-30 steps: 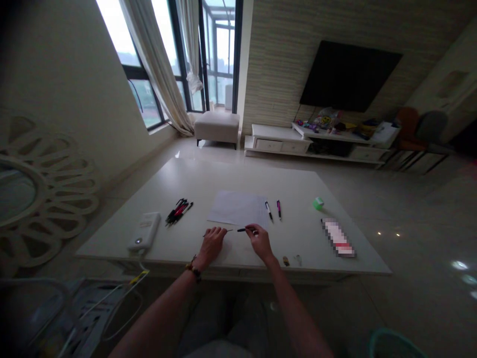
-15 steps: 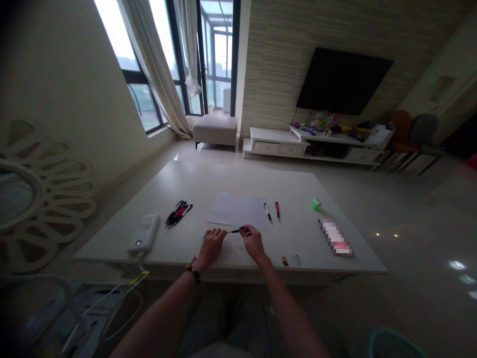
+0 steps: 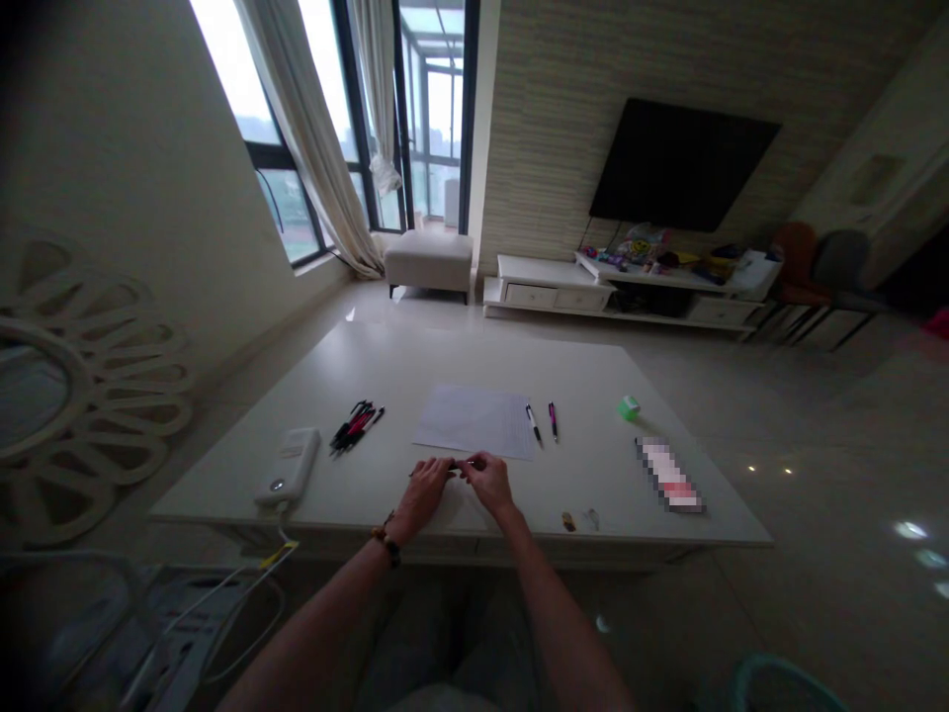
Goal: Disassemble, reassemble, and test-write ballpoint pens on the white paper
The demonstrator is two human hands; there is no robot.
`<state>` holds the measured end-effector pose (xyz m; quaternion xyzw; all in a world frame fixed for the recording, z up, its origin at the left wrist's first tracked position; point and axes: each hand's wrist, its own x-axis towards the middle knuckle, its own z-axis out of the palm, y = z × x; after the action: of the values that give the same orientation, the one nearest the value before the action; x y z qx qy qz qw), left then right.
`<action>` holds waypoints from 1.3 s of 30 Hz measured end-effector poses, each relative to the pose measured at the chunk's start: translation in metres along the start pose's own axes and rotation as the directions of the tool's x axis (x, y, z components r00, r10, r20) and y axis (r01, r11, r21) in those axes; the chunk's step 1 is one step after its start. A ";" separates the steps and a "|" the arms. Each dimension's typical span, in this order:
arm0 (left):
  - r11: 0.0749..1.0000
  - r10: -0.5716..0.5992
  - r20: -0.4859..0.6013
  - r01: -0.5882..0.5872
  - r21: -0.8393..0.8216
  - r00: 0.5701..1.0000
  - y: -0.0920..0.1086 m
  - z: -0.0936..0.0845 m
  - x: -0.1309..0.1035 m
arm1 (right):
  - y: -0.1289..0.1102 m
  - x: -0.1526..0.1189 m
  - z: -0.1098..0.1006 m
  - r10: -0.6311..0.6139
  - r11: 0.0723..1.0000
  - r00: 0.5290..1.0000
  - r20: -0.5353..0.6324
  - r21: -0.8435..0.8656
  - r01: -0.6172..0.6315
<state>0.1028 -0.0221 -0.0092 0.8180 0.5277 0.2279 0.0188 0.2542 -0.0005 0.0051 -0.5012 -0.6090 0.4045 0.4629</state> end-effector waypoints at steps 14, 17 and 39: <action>0.999 0.020 0.028 -0.022 0.047 0.999 0.002 -0.004 -0.001 | 0.008 -0.005 0.000 0.041 0.990 0.989 0.141 -0.138 -0.021; 0.997 -0.002 0.036 -0.001 0.071 0.999 0.002 -0.004 -0.001 | 0.011 -0.003 0.001 0.071 0.991 0.983 0.168 -0.121 -0.051; 0.997 0.001 0.032 -0.003 0.079 1.000 0.002 -0.003 0.000 | 0.016 -0.004 0.002 -0.011 0.999 0.988 0.154 -0.051 0.019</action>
<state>0.1030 -0.0233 -0.0056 0.8221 0.5352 0.1940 -0.0053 0.2564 -0.0016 -0.0108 -0.4760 -0.6569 0.4223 0.4044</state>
